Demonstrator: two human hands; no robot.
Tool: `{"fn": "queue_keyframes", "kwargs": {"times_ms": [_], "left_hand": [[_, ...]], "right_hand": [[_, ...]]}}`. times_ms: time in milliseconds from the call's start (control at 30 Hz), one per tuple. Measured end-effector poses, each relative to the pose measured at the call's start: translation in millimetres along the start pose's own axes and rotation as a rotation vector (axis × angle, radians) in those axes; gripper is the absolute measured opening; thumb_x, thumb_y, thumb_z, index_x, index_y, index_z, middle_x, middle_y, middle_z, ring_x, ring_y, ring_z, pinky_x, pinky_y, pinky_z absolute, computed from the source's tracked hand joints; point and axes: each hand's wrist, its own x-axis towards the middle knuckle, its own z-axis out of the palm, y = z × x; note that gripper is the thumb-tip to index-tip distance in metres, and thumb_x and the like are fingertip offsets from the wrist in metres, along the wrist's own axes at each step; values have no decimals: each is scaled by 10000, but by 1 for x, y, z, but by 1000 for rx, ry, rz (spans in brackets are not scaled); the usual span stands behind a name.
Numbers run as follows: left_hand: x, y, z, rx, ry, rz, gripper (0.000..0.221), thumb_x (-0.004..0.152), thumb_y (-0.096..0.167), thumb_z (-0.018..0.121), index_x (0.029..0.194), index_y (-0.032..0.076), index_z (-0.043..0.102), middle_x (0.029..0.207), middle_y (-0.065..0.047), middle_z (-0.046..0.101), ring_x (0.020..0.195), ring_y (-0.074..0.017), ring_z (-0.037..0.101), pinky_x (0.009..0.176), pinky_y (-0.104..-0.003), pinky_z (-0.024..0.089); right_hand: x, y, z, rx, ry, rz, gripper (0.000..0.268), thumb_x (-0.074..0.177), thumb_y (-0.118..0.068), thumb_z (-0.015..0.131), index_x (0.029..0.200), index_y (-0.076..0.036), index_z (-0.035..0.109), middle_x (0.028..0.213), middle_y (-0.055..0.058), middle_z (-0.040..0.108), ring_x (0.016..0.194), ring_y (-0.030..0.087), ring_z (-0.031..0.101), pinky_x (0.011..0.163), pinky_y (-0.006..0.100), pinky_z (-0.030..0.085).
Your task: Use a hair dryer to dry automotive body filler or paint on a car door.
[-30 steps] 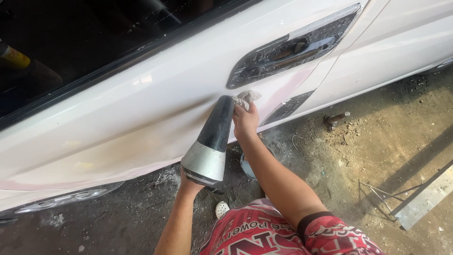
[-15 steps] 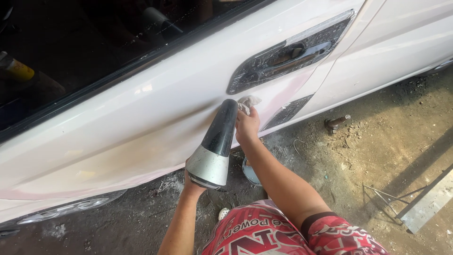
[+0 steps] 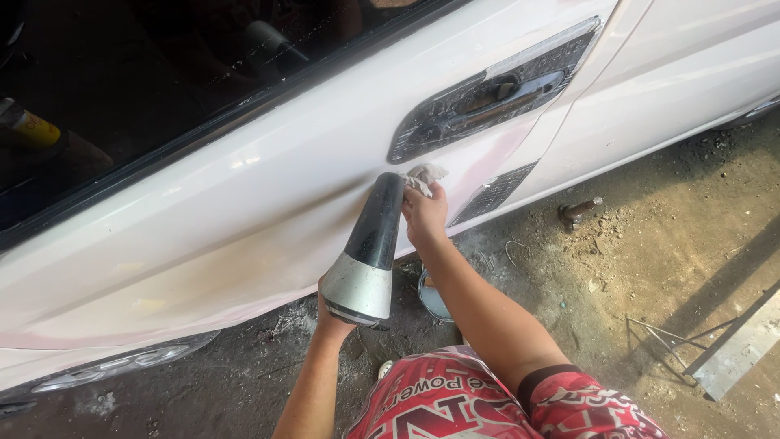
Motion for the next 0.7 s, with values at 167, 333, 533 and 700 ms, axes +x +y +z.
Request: {"fn": "queue_keyframes", "kwargs": {"times_ms": [167,333,533,700], "left_hand": [[-3,-8,0,-18,27,-33,259,844,158,817,1027,18,698,908,-30,732,831,-121,672,714,-292,563],[-3,4,3,8,17,-30,378,843,168,813,1151,7,666,1007,-46,736,903,-114,673,790,-283,562],[-5,10,14,-29,13,-22,409,853,155,795,1204,3,653,1054,-58,734,954,-114,674,840,-285,559],[-11,-22,8,-151,37,-65,316,884,171,785,1145,26,679,1014,-50,739,912,-138,689,794,-310,582]], "right_hand": [[0,-2,-1,30,-37,2,641,905,71,641,1455,-33,329,1134,187,626,934,232,698,754,335,620],[1,-2,-2,18,-49,-14,674,898,59,648,1474,-38,312,1147,185,622,951,232,685,766,338,609],[-3,-5,-2,36,-59,6,703,905,32,662,1479,-27,260,1150,221,642,959,278,721,776,342,607],[0,-1,-3,46,-50,3,699,909,33,664,1481,-18,266,1142,229,645,938,262,721,765,347,597]]}}
